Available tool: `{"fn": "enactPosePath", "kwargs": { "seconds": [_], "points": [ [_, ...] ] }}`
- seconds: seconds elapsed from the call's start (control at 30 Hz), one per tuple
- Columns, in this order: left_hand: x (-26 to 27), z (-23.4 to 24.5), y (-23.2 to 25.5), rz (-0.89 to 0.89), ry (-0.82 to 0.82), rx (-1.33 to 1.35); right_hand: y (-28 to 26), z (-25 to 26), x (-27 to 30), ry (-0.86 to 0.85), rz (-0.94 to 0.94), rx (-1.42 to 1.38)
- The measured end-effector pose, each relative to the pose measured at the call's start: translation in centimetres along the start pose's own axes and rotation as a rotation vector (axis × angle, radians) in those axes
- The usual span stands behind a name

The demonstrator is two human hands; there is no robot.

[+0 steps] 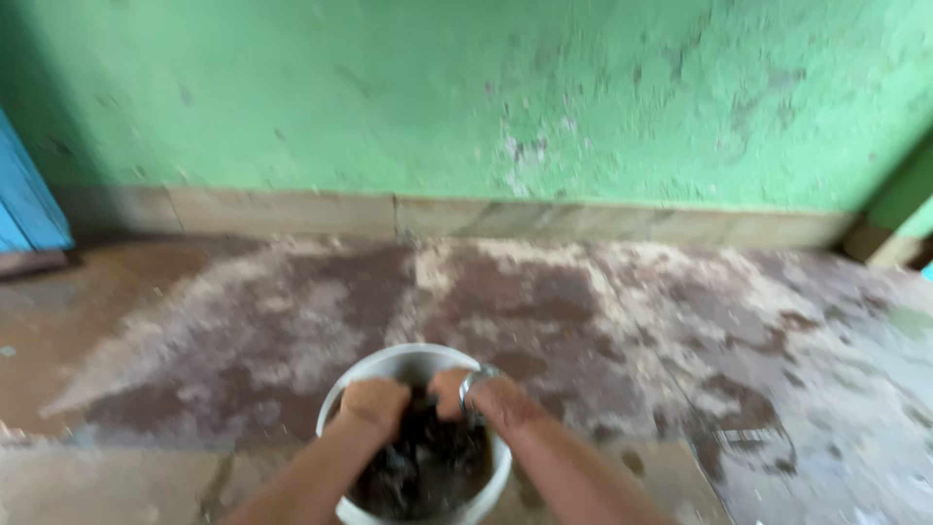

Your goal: The person wipes a section of the floor with a cloth by hand, then wrings and washes the cloth in a bucket of water.

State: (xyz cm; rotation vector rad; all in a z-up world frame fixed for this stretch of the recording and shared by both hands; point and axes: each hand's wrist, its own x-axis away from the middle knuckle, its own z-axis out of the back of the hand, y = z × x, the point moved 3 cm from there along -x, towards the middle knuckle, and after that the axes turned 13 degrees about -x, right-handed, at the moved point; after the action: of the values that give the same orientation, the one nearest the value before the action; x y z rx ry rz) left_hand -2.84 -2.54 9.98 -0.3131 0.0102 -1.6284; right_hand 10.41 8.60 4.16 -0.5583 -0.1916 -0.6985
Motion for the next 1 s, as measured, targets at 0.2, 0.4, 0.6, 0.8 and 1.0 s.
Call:
{"fn": "enactPosePath", "kwargs": {
  "seconds": [0.2,0.4,0.6,0.8,1.0],
  "points": [
    [-0.4,-0.2,-0.8,-0.032,-0.082,-0.018,1.9,-0.2,-1.6,0.008,-0.032,0.029],
    [-0.6,3.4,0.1,0.039,-0.116,0.110,-1.1,3.2,2.0,-0.044,-0.188,-0.162],
    [0.5,5.9,-0.2,-0.063,-0.119,0.148,-7.2,9.5,9.4,-0.067,-0.221,-0.274],
    [0.0,8.3,-1.2,-0.067,-0.240,0.300,-7.6,12.1,12.1,-0.013,-0.190,-0.469],
    [-1.3,10.8,-4.4,0.013,-0.123,0.976,-5.1,17.0,10.9,0.215,0.088,-0.535]
  ]
}}
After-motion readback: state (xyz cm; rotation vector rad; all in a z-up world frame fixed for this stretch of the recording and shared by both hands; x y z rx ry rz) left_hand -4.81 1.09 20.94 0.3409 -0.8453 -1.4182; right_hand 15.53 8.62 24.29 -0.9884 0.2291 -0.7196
